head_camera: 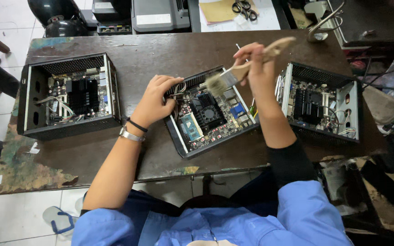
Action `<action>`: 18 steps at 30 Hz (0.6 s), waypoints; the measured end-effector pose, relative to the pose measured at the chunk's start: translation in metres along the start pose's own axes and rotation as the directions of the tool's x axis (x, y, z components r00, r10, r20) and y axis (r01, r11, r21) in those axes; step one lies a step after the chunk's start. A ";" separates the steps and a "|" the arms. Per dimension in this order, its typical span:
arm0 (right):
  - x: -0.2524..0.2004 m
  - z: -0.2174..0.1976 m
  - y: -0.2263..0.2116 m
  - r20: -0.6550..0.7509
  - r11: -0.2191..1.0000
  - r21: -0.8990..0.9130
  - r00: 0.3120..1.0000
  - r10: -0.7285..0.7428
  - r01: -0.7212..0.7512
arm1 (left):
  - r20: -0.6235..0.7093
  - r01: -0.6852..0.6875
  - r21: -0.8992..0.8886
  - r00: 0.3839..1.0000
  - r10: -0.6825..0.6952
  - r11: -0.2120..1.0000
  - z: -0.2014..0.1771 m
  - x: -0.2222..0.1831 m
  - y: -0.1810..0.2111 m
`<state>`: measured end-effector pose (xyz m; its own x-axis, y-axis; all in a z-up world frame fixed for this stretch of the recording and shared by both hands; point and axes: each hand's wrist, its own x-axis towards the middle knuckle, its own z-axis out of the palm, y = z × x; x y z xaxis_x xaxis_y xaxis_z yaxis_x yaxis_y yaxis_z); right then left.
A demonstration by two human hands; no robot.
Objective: The person uses a screwdriver to loosen screws on a computer motherboard inside an open case. Then, using a brush, the person sweeps dust from the motherboard and surrounding components. The work is performed on a cluttered workbench with other open computer cases nearby.
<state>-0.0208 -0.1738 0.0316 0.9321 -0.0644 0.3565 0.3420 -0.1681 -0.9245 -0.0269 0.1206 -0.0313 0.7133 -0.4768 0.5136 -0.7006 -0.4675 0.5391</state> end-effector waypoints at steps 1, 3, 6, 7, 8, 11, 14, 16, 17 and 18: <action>0.007 0.005 0.012 0.005 1.000 -0.004 1.000 -0.008 0.008 | -0.010 -0.002 0.001 1.000 0.002 1.000 0.004 -0.001 -0.003; 0.021 0.013 0.036 0.111 0.979 0.041 0.973 -0.205 0.201 | -0.045 -0.011 0.152 0.999 0.018 0.988 0.012 -0.003 -0.009; 0.012 0.025 0.020 0.173 0.982 0.019 0.967 -0.187 0.186 | -0.058 0.016 0.133 0.998 -0.009 0.991 0.015 -0.004 -0.014; 0.009 0.027 0.022 0.173 0.982 0.021 0.967 -0.188 0.188 | -0.059 0.016 0.135 0.998 -0.008 0.991 0.016 -0.005 -0.016; 0.006 0.028 0.025 0.174 0.984 0.084 0.970 -0.172 0.159 | -0.060 0.030 0.103 0.998 -0.024 0.994 0.018 -0.005 -0.018; 0.004 0.029 0.033 0.161 0.985 0.148 0.981 -0.113 0.089 | -0.072 -0.010 0.066 0.997 0.014 0.998 0.014 -0.006 -0.007; 0.003 0.029 0.032 0.166 0.987 0.156 0.985 -0.049 0.023 | -0.075 -0.045 0.086 0.996 0.052 0.995 0.016 -0.008 0.007; 0.001 0.028 0.032 0.184 0.986 0.165 0.982 -0.030 0.000 | -0.065 -0.029 0.111 0.997 0.037 0.993 0.022 -0.010 0.020; 0.001 0.029 0.035 0.220 0.986 0.165 0.974 -0.052 0.015 | -0.041 0.053 0.184 0.998 -0.046 0.981 0.025 -0.011 0.030; 0.000 0.029 0.037 0.255 0.986 0.164 0.964 -0.073 0.031 | -0.023 0.131 0.259 0.991 -0.129 0.957 0.028 -0.013 0.040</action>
<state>-0.0042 -0.1517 -0.0065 0.9041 0.2013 0.3769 0.3860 -0.0061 -0.9225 -0.0643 0.0873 -0.0352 0.7979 -0.3949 0.4554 -0.5817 -0.7023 0.4103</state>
